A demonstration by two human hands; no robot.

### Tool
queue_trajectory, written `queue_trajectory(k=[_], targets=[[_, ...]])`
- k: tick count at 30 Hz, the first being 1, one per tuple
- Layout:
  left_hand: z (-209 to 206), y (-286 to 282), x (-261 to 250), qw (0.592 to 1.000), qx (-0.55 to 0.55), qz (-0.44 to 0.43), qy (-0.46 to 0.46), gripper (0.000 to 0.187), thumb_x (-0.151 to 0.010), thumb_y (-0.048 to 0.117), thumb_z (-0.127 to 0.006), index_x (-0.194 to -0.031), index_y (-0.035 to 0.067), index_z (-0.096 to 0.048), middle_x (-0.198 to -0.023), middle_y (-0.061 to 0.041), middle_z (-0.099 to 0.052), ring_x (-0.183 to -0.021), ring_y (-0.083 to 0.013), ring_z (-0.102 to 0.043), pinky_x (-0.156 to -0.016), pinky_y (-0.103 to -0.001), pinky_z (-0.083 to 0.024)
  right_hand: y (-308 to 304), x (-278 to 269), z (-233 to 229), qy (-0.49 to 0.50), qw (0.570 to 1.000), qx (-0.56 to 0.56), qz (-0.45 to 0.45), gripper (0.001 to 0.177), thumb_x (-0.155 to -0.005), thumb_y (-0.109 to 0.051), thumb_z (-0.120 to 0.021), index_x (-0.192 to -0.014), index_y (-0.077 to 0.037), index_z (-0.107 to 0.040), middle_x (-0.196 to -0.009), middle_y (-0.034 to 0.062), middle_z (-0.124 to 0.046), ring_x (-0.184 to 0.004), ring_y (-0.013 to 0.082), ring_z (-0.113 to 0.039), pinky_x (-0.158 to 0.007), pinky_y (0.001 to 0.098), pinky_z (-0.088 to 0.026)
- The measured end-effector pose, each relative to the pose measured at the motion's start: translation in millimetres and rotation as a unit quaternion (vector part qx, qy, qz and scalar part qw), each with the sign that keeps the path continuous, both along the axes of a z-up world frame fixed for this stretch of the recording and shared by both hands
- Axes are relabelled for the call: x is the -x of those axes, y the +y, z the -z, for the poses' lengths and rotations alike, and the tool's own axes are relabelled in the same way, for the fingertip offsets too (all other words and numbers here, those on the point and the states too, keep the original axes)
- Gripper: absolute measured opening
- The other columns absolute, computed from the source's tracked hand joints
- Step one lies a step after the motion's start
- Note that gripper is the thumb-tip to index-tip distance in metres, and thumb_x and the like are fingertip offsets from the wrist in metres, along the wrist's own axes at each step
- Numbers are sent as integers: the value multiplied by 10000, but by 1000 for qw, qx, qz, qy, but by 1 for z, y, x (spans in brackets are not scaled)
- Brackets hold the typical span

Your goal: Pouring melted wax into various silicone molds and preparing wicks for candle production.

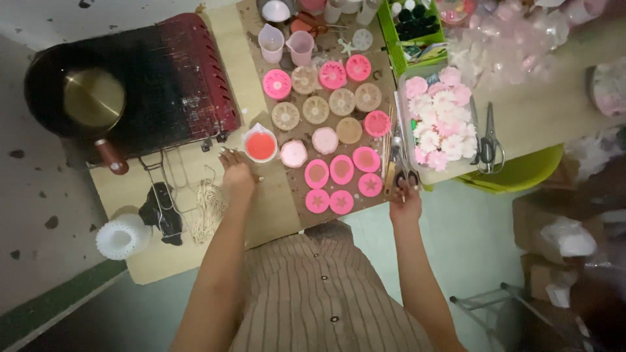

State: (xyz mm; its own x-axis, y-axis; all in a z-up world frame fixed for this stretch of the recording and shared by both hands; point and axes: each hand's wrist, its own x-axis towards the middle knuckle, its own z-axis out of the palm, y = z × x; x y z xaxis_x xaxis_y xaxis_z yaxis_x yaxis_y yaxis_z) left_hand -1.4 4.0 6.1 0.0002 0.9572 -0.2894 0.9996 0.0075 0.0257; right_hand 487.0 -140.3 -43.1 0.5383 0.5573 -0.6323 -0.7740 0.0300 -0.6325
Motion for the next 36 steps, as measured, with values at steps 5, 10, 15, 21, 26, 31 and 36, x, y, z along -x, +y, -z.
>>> queue_trajectory(k=[5,10,15,21,26,31,36], targets=[[20,2,0,999,21,6,40,1204,-676,546,-874,-1523,-119,-336,-1597,-338,-284,-1526,-489,-213,-1266,-495,-168,15,11,-11,-93,991,77,-62,438,-951,-147,-594,-1384,-214,-578,-1046,43,-733,-752,156,-647,-539,295,-450],[19,3,-3,995,60,13,77,1187,-722,562,-836,-1538,-118,-304,-1625,-316,-244,-1538,-471,-163,-1282,-502,-137,1,27,-36,-364,906,176,-122,465,-940,-101,-647,-1403,-54,-633,-1153,79,-730,-849,151,-666,-611,305,-496],[25,5,-3,994,70,-29,74,1209,-714,572,-826,-1532,-127,-273,-1613,-351,-206,-1506,-473,-136,-1245,-486,-113,11,81,-90,-766,598,165,-168,369,-957,-84,-718,-1306,17,-656,-1222,146,-734,-1027,260,-711,-905,375,-555],[0,3,-5,996,42,-36,67,1185,-705,520,-847,-1540,-133,-316,-1628,-346,-257,-1522,-482,-217,-1273,-455,-139,70,249,-92,-500,785,12,-367,239,-920,-93,-717,-1155,-70,-683,-982,54,-701,-854,175,-666,-751,320,-551],[7,-1,2,995,29,-77,-60,1000,-768,306,-800,-1539,-105,-313,-1614,-323,-252,-1502,-444,-253,-1228,-393,-288,124,371,-104,-589,724,-39,-356,602,-676,-136,-902,-1132,17,-540,-1020,178,-587,-922,340,-593,-799,438,-499],[44,-5,8,987,-67,-97,-114,670,-925,77,-596,-1536,-58,-353,-1656,-273,-258,-1525,-424,-275,-1172,-401,-373,143,398,-94,-608,751,1,-258,527,-697,-97,-875,-1064,52,-529,-1034,230,-562,-965,400,-562,-858,487,-456],[41,-8,4,989,-68,-92,-90,722,-886,66,-629,-1544,-50,-355,-1656,-277,-276,-1514,-424,-289,-1198,-391,-355,135,391,-74,-612,751,-22,-248,302,-814,-57,-805,-988,31,-574,-993,208,-588,-922,386,-590,-824,482,-481]])
